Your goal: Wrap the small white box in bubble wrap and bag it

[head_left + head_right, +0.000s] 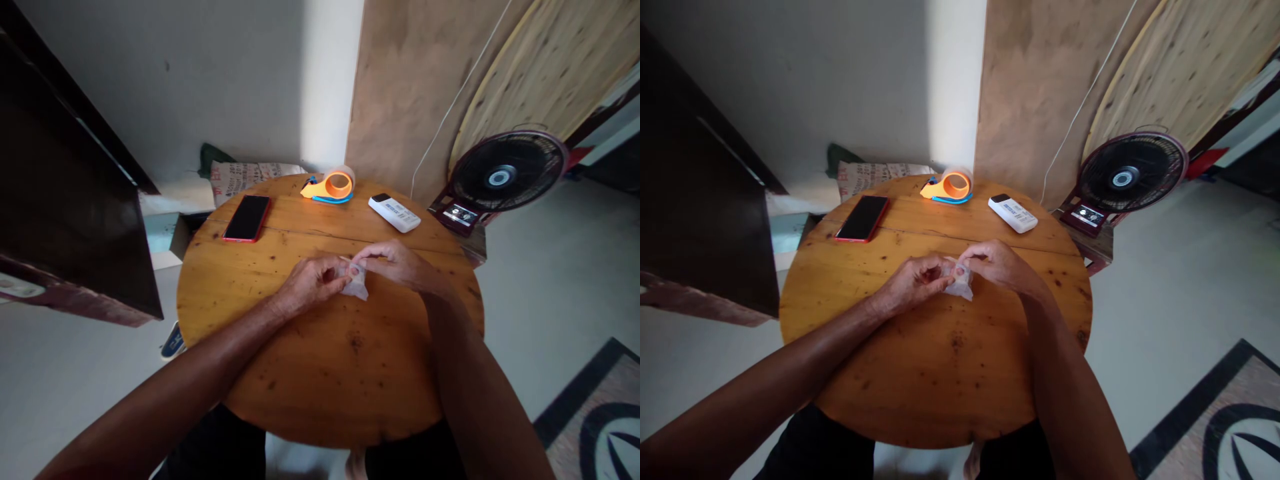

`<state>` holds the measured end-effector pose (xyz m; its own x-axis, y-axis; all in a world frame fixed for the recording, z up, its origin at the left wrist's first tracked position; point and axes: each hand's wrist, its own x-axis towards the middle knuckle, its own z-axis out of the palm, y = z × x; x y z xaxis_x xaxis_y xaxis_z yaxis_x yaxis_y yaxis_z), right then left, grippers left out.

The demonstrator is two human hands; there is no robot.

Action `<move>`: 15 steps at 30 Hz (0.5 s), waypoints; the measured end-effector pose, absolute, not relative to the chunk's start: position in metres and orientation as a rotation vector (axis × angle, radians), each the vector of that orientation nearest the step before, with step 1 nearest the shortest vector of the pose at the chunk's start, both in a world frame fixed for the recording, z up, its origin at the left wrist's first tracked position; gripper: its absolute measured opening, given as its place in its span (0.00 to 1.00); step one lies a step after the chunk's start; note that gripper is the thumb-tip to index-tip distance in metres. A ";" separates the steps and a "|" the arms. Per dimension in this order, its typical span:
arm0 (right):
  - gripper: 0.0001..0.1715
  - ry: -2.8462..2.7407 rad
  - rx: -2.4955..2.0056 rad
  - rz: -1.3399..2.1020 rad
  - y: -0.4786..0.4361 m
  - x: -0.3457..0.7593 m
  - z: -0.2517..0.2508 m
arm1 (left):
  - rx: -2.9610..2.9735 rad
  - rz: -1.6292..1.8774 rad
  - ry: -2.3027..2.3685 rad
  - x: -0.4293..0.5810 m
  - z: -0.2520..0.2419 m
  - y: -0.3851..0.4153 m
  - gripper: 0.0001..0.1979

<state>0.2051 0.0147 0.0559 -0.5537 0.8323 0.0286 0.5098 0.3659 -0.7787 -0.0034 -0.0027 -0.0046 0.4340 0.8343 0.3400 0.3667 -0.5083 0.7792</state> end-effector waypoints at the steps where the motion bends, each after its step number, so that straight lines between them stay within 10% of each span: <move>1: 0.13 -2.217 -1.160 1.041 0.014 0.205 0.056 | 2.067 0.978 0.999 -0.003 -0.005 -0.003 0.14; 15: 0.13 -2.321 -1.032 1.068 0.015 0.218 0.055 | 2.061 0.965 1.015 -0.003 -0.006 -0.002 0.12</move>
<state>0.2176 0.0155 0.0547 -0.6563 0.7536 0.0375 0.4620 0.4407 -0.7697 -0.0028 -0.0022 -0.0060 0.4323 0.8396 0.3288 0.3711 -0.4980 0.7838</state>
